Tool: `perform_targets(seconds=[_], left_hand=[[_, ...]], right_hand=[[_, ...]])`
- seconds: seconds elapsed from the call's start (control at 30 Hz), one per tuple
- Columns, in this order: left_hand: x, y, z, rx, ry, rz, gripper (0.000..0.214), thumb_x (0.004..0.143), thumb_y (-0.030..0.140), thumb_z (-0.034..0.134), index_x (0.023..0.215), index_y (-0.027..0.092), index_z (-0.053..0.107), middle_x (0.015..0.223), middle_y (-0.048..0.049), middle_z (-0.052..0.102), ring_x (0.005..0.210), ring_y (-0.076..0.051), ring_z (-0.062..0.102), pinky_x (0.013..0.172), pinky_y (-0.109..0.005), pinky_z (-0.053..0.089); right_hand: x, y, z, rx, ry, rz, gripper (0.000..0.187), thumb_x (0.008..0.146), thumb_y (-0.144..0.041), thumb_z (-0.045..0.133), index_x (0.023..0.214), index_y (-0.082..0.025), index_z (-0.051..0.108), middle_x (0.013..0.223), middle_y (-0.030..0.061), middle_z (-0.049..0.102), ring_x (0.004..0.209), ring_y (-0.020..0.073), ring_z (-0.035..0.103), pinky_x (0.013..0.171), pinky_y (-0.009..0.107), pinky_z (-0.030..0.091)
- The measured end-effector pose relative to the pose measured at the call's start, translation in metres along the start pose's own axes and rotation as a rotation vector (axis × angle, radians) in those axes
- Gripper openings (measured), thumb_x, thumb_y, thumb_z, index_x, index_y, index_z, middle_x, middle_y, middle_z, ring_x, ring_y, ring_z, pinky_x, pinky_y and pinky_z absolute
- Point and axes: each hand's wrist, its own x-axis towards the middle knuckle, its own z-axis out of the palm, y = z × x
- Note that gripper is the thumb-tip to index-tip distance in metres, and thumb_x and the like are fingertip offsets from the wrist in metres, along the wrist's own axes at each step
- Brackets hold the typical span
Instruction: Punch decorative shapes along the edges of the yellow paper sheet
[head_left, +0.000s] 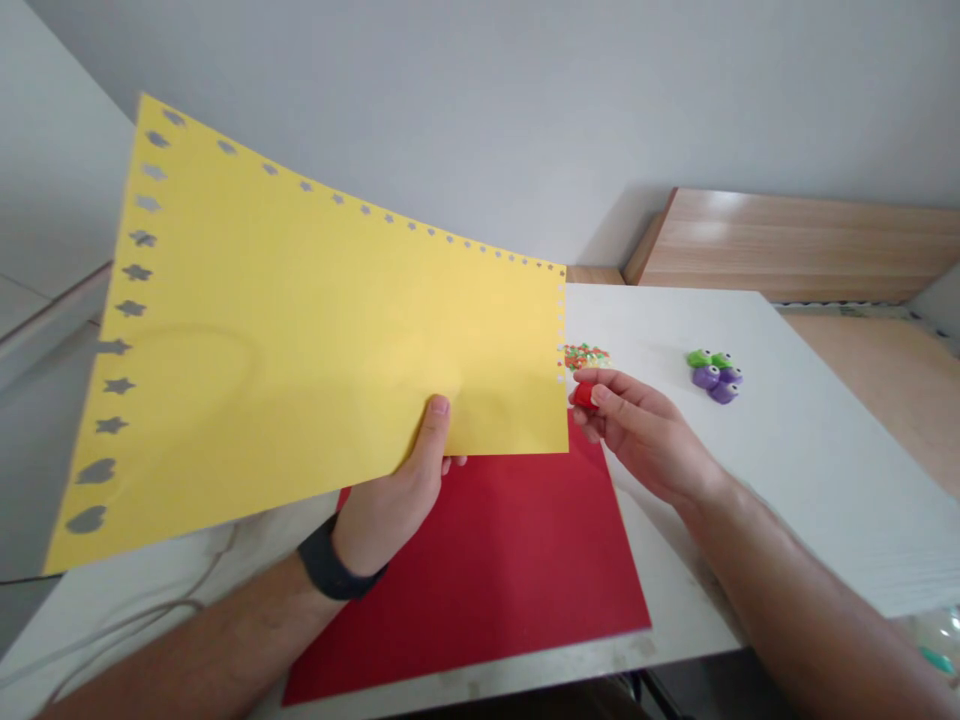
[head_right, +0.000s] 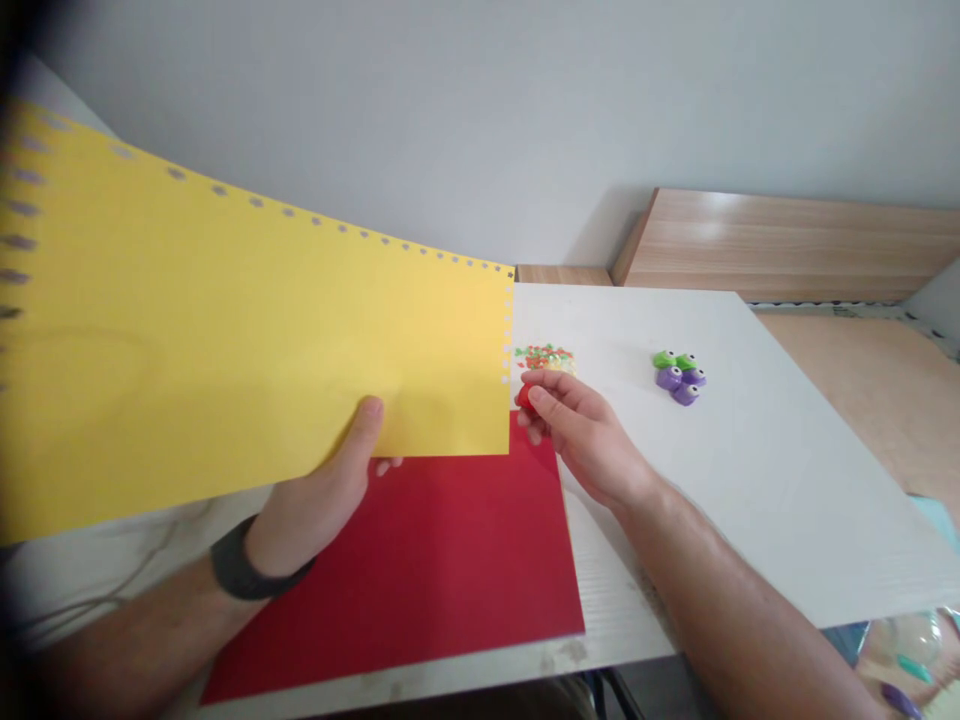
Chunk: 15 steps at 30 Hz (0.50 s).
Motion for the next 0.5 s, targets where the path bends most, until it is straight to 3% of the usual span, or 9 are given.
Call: perform_targets(seconds=[0.17,0.5], left_hand=[[-0.0012,0.0055,-0.0015,-0.007,-0.044,-0.043,0.05,0.099,0.064,0.052,0.074,0.025,0.07,0.076,-0.0031,0.08,0.085,-0.025,0.08,0.107,-0.041,0.061],[-0.0049,0.0077,-0.0018,0.003,-0.048,-0.046,0.05,0.099,0.063,0.053,0.074,0.023,0.069,0.08,-0.0045,0.08,0.086,-0.025,0.081,0.102,-0.041,0.064]], right_hand=[[0.0043,0.0034,-0.005,-0.045,0.011,-0.009,0.031,0.089,-0.037,0.086,0.113,-0.021,0.075,0.096,0.0044,0.073,0.082,0.0147,0.067,0.073,0.028,0.05],[0.0054,0.0026,-0.0002,-0.044,0.006,0.0,0.03,0.087,-0.037,0.087,0.112,-0.023,0.078,0.095,0.0024,0.071,0.079,0.0124,0.062,0.061,0.024,0.044]])
